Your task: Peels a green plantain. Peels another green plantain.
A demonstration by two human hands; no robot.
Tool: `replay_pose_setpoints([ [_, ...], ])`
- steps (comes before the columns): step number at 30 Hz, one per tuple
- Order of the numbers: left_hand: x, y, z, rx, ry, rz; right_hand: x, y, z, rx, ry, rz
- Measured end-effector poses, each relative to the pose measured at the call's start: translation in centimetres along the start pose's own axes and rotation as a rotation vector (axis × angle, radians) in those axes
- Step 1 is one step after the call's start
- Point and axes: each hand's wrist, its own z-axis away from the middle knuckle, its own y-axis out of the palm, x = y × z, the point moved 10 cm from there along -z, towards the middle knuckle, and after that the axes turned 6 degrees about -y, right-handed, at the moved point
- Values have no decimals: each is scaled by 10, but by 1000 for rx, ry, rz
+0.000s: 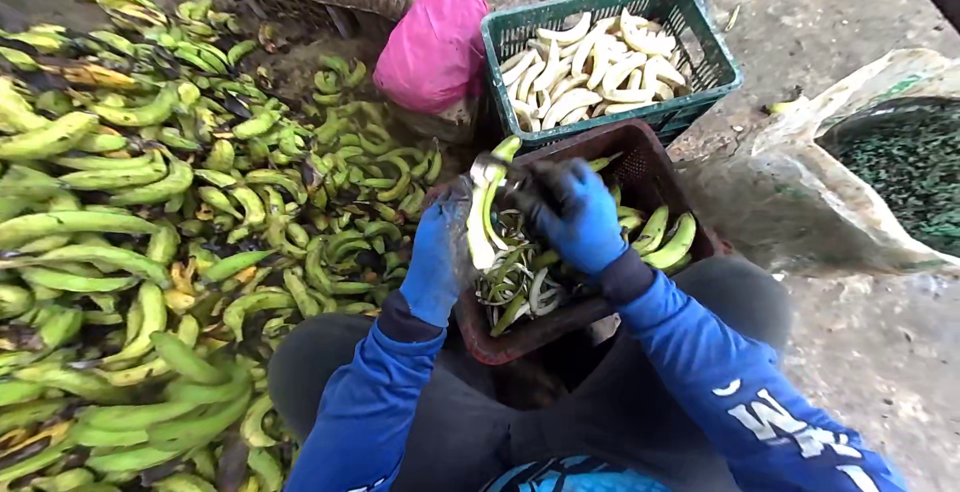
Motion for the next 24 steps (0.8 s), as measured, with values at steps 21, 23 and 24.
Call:
replay_pose_setpoints([
  [21,16,27,12,418,-206,162,-43,-43,-29,-233,219,-27],
  [23,18,32,11,511,-246,293,-39,-58,-23,-294,215,-142],
  [24,18,29,10,524,-242,341,-26,-58,-14,-256,178,-212],
])
